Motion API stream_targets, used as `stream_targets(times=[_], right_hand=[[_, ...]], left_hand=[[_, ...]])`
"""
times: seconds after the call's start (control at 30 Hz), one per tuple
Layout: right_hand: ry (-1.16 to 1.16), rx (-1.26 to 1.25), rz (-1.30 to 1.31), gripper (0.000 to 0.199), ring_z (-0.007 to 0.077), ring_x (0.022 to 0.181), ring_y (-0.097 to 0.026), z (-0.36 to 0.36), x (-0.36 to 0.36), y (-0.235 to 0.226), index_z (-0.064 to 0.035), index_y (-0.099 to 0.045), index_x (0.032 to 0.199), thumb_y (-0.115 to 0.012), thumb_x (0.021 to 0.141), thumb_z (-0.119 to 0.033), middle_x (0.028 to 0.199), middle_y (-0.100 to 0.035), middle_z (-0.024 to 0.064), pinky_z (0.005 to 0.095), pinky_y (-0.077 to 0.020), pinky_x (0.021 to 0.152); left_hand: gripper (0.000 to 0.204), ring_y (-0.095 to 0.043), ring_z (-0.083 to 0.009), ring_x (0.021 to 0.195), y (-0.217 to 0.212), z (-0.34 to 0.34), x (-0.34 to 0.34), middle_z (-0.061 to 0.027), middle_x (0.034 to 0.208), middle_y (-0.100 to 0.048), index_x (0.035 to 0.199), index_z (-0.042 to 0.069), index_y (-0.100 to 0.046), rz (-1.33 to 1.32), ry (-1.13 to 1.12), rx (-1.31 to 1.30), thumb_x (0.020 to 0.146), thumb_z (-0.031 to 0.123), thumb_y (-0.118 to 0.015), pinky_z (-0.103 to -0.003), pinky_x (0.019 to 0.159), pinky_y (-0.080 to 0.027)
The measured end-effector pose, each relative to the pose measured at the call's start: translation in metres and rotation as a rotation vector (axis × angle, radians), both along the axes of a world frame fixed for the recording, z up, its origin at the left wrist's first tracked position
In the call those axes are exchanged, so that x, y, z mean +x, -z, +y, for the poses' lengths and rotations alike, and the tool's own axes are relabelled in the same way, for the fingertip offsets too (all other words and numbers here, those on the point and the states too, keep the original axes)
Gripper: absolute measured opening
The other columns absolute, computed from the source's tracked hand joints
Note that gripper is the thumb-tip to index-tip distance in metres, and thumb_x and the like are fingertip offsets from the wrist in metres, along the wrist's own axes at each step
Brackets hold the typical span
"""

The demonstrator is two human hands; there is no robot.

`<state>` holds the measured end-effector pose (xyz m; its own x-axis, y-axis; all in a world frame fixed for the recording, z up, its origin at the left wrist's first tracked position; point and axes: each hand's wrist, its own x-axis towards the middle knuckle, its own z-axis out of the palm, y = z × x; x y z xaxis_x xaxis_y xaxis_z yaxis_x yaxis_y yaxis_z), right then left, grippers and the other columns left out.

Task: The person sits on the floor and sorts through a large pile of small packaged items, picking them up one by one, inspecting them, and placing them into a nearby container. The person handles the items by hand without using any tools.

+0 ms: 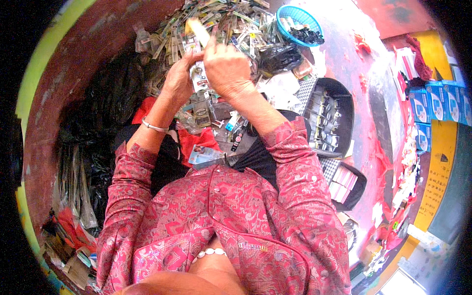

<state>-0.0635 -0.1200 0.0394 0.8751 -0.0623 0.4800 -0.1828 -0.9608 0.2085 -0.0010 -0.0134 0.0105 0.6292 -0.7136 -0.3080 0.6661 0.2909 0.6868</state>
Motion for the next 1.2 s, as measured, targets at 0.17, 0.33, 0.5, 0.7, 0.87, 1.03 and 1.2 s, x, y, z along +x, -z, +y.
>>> stream_targets(times=[0.17,0.33,0.5,0.7,0.87,1.03,1.2], right_hand=[[-0.117,-0.006,0.162,0.019,0.0177,0.057,-0.057,0.007,-0.010,0.004,-0.0029,-0.053,0.087,-0.051,0.075,-0.017,0.062,-0.055,0.0053,0.0281,-0.0455,0.047],[-0.171,-0.040,0.197,0.020,0.0174,0.060,-0.057,0.020,-0.024,-0.006,-0.0008,-0.053,0.089,-0.050,0.073,-0.013,0.065,-0.056,0.0064,0.0272,-0.0459,0.050],[-0.140,-0.021,0.135,0.012,0.0180,0.058,-0.057,0.024,-0.022,-0.002,-0.0031,-0.053,0.080,-0.050,0.072,-0.012,0.063,-0.055,0.0060,0.0285,-0.0452,0.048],[0.098,0.066,-0.107,0.008,0.0199,0.057,-0.058,-0.033,-0.001,-0.020,-0.0072,-0.052,0.074,-0.049,0.075,-0.014,0.060,-0.055,0.0064,0.0325,-0.0448,0.044],[0.078,-0.006,0.067,0.012,0.0183,0.061,-0.059,-0.020,0.003,-0.008,-0.0055,-0.054,0.079,-0.050,0.073,-0.014,0.065,-0.058,0.0063,0.0290,-0.0470,0.048],[-0.037,0.025,0.141,0.026,0.0187,0.062,-0.059,-0.001,-0.006,-0.002,-0.0009,-0.053,0.089,-0.055,0.071,-0.020,0.067,-0.057,0.0074,0.0280,-0.0466,0.051],[-0.079,0.005,0.145,0.027,0.0184,0.060,-0.057,0.009,-0.020,-0.004,0.0002,-0.053,0.088,-0.055,0.072,-0.021,0.065,-0.056,0.0064,0.0280,-0.0456,0.049]], left_hand=[[0.032,-0.055,-0.0130,0.074,0.023,0.002,0.016,-0.0049,0.084,-0.058,0.095,0.002,-0.055,-0.123,-0.048,0.076,0.086,0.031,-0.046,-0.027,0.063,-0.046],[0.021,-0.055,-0.0138,0.077,0.028,-0.001,0.015,-0.0050,0.083,-0.057,0.094,0.002,-0.053,-0.159,-0.056,-0.006,0.083,0.020,-0.051,-0.027,0.066,-0.046],[0.019,-0.056,-0.0146,0.075,0.027,-0.001,0.014,-0.0056,0.085,-0.057,0.095,0.003,-0.053,-0.058,-0.073,0.001,0.083,0.017,-0.052,-0.027,0.067,-0.046],[0.026,-0.050,-0.0070,0.065,0.016,0.001,0.008,-0.0040,0.084,-0.055,0.106,-0.002,-0.053,-0.140,0.128,0.094,0.084,0.011,-0.047,-0.019,0.059,-0.045],[0.026,-0.049,-0.0075,0.063,0.012,-0.003,-0.005,-0.0029,0.079,-0.055,0.106,-0.002,-0.052,-0.244,0.195,0.097,0.081,0.005,-0.049,-0.020,0.057,-0.043],[0.025,-0.050,-0.0078,0.067,0.025,-0.002,0.000,-0.0034,0.079,-0.055,0.105,-0.004,-0.051,-0.335,0.226,0.103,0.082,0.004,-0.044,-0.019,0.057,-0.044],[0.027,-0.053,-0.0109,0.081,0.016,0.000,0.001,-0.0051,0.092,-0.057,0.106,-0.002,-0.052,-0.351,0.150,0.154,0.082,0.009,-0.047,-0.022,0.071,-0.042]])
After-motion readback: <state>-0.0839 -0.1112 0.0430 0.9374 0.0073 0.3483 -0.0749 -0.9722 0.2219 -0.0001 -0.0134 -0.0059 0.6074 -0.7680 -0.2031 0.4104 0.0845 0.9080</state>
